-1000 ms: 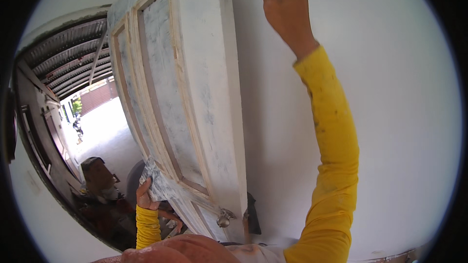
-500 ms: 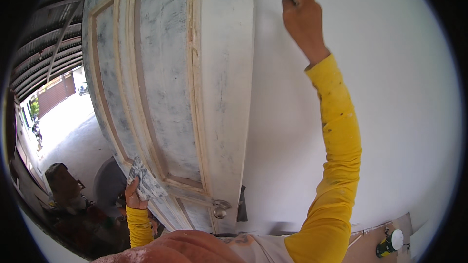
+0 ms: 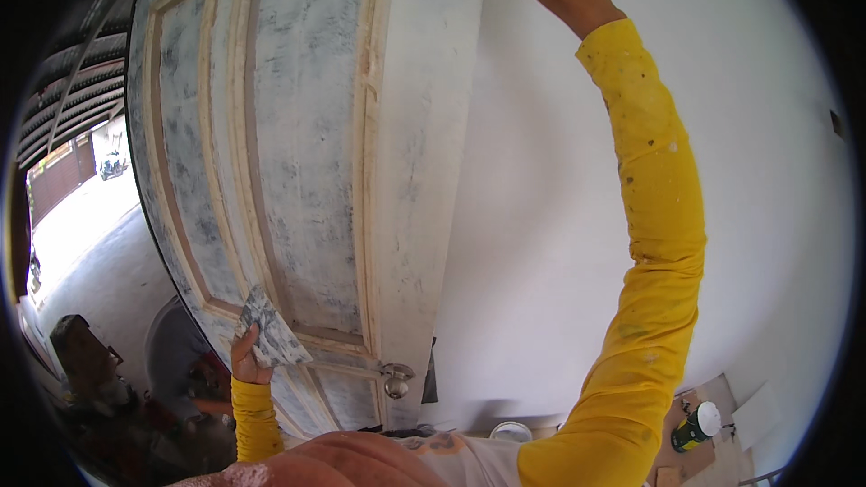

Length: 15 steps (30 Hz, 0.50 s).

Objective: The person applies plaster to a wooden door using a trowel and a putty knife. They repeatedly scoop plaster from a bucket and spread it across the door panels, smoothing the surface.

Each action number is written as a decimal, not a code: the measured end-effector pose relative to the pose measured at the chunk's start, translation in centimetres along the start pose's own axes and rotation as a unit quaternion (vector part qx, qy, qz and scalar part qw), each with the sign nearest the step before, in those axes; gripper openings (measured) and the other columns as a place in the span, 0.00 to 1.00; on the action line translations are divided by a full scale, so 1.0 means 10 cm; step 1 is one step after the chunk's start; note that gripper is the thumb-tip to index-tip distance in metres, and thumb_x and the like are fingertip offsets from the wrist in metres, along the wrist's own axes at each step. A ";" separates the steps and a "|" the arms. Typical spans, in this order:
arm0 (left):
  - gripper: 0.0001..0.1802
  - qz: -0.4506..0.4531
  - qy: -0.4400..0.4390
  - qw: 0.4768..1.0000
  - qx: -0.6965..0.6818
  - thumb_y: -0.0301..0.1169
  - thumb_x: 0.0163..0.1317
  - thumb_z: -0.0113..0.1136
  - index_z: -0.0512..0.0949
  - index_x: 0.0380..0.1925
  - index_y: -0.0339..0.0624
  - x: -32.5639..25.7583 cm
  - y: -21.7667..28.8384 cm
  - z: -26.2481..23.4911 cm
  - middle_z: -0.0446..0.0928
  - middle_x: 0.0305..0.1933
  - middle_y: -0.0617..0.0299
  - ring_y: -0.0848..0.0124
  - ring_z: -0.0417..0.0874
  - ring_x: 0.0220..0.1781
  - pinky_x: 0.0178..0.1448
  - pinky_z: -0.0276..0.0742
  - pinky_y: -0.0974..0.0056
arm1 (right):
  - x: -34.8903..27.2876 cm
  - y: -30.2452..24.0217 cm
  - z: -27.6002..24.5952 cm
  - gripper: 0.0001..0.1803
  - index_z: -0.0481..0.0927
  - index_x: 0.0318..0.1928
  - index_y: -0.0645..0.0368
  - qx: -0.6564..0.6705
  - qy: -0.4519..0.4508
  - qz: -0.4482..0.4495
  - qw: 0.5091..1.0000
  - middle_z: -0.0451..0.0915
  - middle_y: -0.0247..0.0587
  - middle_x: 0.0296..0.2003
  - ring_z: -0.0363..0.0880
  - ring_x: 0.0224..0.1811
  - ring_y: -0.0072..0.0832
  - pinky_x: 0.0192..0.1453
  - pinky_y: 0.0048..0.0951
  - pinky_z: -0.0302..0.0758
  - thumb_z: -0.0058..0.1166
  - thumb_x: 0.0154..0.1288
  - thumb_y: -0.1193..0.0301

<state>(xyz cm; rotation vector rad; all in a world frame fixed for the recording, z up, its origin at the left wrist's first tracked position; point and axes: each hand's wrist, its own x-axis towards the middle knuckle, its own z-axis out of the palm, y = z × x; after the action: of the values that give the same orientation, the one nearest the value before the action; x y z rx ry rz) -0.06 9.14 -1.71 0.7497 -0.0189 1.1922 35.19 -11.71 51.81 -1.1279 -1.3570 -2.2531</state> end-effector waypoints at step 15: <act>0.26 -0.018 0.011 1.000 -0.020 0.22 0.64 0.62 0.76 0.64 0.34 -0.06 0.10 -0.23 0.84 0.58 0.55 0.59 0.85 0.59 0.65 0.81 0.54 | 0.43 -0.36 0.12 0.15 0.86 0.43 0.62 -0.038 -0.178 0.018 0.983 0.86 0.57 0.32 0.84 0.39 0.52 0.45 0.50 0.82 0.49 0.58 0.77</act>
<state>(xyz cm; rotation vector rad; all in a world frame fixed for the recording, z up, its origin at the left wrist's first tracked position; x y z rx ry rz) -1.97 10.06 -3.22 0.6996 -0.0102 1.1628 30.88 -8.23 53.04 -1.6291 -1.3679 -2.1666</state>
